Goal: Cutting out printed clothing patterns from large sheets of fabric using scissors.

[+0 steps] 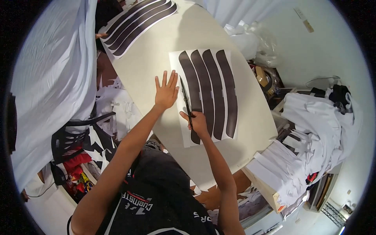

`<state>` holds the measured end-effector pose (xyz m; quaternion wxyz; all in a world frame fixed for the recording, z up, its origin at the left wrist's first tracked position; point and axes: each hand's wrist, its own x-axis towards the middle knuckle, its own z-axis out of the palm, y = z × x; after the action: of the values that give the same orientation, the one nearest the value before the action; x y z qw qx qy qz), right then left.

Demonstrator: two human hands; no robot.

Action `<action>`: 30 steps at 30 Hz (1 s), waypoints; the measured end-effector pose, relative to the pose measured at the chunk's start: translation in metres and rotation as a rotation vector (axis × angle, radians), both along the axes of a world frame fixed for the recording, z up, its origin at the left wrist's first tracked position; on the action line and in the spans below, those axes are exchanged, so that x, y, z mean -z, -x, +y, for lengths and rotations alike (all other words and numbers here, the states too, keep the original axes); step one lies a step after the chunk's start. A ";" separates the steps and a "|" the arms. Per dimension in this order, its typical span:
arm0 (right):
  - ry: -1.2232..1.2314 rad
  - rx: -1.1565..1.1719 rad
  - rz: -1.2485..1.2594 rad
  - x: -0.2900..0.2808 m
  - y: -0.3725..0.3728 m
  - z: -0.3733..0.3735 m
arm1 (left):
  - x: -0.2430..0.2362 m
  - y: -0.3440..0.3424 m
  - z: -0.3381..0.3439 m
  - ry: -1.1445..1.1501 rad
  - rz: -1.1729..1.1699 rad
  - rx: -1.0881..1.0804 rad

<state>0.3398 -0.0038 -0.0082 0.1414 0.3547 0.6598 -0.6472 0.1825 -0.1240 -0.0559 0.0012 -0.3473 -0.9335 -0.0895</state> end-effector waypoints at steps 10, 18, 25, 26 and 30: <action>-0.013 0.010 0.026 0.004 0.071 0.005 | 0.002 0.020 -0.001 -0.004 0.015 -0.018; -0.185 0.045 0.246 0.005 0.164 0.005 | -0.013 0.022 -0.003 -0.076 -0.006 0.010; -0.177 0.051 0.290 -0.065 0.076 -0.067 | -0.056 0.054 -0.081 -0.130 -0.280 0.176; -0.134 0.068 0.259 -0.075 0.054 -0.089 | -0.037 0.063 -0.120 -0.313 0.003 0.177; -0.363 0.237 0.017 -0.107 -0.065 -0.134 | -0.089 0.072 -0.174 -0.047 -0.446 0.250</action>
<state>0.4046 -0.1380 0.0989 -0.0072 0.4439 0.7203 -0.5329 0.1109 -0.2984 0.0329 -0.2078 -0.4317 -0.8581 -0.1849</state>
